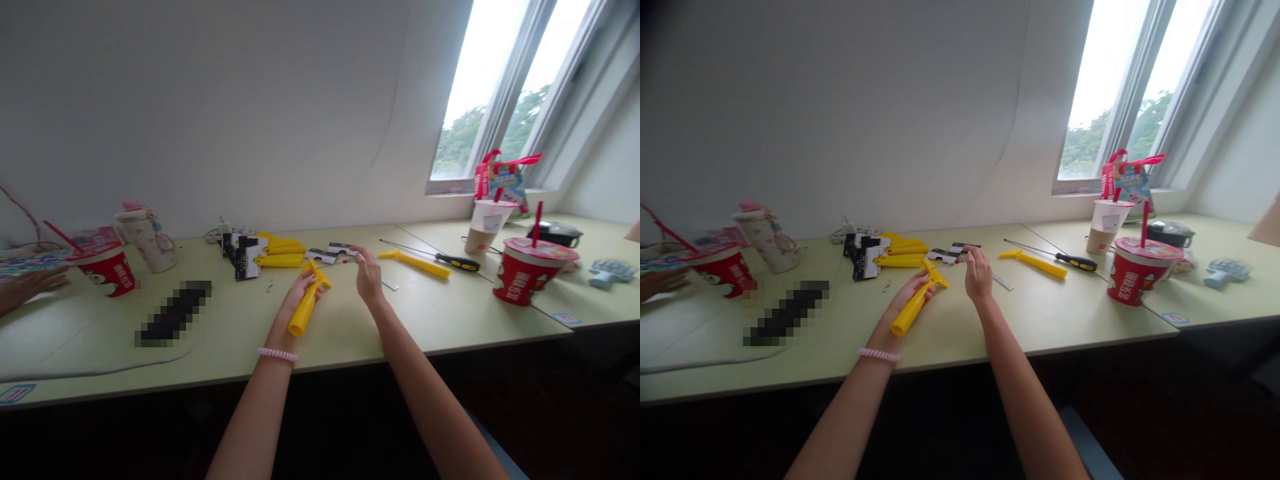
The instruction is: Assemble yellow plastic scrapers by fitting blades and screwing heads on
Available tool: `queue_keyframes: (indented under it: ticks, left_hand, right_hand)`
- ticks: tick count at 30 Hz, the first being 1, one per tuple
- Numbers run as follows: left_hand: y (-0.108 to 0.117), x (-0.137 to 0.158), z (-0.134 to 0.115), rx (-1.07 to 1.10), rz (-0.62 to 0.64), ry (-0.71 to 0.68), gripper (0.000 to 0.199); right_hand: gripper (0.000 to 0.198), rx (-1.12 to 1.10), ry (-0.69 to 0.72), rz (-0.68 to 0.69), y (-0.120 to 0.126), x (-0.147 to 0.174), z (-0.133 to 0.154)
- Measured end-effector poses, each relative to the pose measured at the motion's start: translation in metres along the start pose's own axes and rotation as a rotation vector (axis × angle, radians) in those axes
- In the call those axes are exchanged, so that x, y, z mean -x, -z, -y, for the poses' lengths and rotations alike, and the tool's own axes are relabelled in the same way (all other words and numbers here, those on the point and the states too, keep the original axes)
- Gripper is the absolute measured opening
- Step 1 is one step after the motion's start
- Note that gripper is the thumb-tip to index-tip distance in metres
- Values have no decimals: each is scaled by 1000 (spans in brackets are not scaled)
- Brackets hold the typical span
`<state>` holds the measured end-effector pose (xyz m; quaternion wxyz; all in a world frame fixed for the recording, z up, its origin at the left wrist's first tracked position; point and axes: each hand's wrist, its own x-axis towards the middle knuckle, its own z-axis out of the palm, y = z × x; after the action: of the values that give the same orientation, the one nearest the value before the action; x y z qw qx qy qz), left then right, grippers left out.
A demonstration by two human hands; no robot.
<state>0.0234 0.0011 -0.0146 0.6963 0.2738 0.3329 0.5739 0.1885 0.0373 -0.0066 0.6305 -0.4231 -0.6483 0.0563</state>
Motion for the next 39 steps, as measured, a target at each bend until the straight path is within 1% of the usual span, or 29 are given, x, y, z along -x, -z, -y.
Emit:
queue_keyframes:
  ticks: [2,3,6,8,10,12,14,16,18,20,23,28,31,34,36,39]
  left_hand:
    - [1,-1,1,-13,10,-12,48]
    - [1,-1,1,-29,18,-12,48]
    - [1,-2,2,-85,32,-13,48]
    - [0,-1,2,-115,37,-20,48]
    - [-1,0,2,-134,47,-24,48]
    - [-1,0,2,-128,48,-14,48]
    - [-1,0,2,-98,34,1,47]
    - [-2,0,1,-68,17,10,46]
    - [-3,1,0,-61,7,13,47]
    - [-3,1,0,-77,2,18,48]
    - [-3,2,-1,-110,-5,16,48]
    - [-1,-1,1,-130,-3,-7,46]
    - [0,-3,2,-126,-6,-12,44]
    - [1,-4,2,-123,-4,-22,42]
    - [1,-4,2,-128,11,-26,42]
    - [2,-4,3,-144,23,-21,42]
  right_hand:
    - [31,-13,66,-40,0,-1,1]
    - [29,-25,71,-63,0,-1,2]
    - [24,-48,11,-142,2,1,7]
    - [24,0,-25,-206,4,3,10]
    - [26,73,-35,-229,5,6,11]
    - [27,111,-37,-167,5,7,10]
    - [24,98,-24,-78,4,8,8]
    - [18,68,8,-43,2,8,7]
    - [13,34,29,-54,1,7,6]
    - [12,-10,11,-62,1,6,6]
    - [18,-31,-41,-65,1,5,7]
    - [29,20,-78,-34,3,4,5]
    - [20,-11,-64,2,2,5,4]
    - [10,-25,12,-14,1,6,5]
    - [9,-45,23,-48,1,6,7]
    - [16,-53,-26,-84,1,6,9]
